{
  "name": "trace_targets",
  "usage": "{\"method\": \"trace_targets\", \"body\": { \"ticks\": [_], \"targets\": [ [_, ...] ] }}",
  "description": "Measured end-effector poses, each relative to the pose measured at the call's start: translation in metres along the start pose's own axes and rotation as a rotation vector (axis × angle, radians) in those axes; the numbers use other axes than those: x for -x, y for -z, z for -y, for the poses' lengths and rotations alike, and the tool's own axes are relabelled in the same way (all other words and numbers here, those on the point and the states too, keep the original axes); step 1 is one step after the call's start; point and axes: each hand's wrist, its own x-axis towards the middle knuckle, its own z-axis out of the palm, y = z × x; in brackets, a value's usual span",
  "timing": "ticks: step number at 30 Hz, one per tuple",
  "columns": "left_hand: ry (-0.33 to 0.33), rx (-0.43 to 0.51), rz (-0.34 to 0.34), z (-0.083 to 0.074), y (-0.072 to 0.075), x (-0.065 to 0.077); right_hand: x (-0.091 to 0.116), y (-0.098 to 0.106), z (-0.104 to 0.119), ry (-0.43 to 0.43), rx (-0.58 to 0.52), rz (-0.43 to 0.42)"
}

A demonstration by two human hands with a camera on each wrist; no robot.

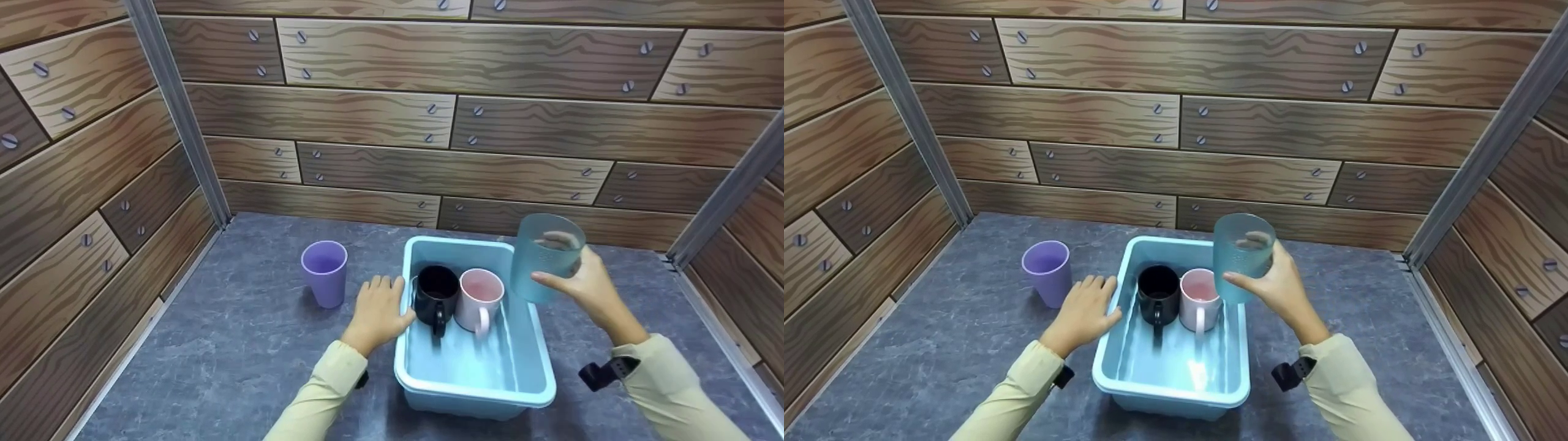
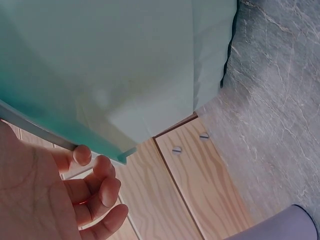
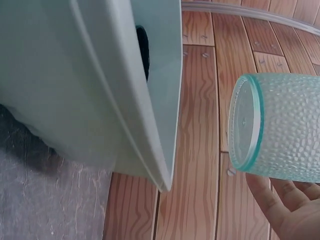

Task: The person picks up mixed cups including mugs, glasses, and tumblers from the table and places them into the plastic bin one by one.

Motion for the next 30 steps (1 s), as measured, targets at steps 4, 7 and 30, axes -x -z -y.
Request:
{"method": "trace_targets", "body": {
  "ticks": [4, 7, 30],
  "targets": [
    [-0.004, -0.001, -0.009, 0.0, 0.0, -0.001, -0.004, -0.009, 0.002, 0.028, -0.004, 0.015],
    [-0.003, -0.002, -0.008, 0.0, -0.001, -0.002, -0.006, -0.016, 0.007, 0.026, -0.025, 0.04],
    [0.007, 0.011, 0.003, 0.0, 0.0, -0.001, -0.016, -0.052, 0.018, 0.025, -0.08, 0.176]
  ]
}}
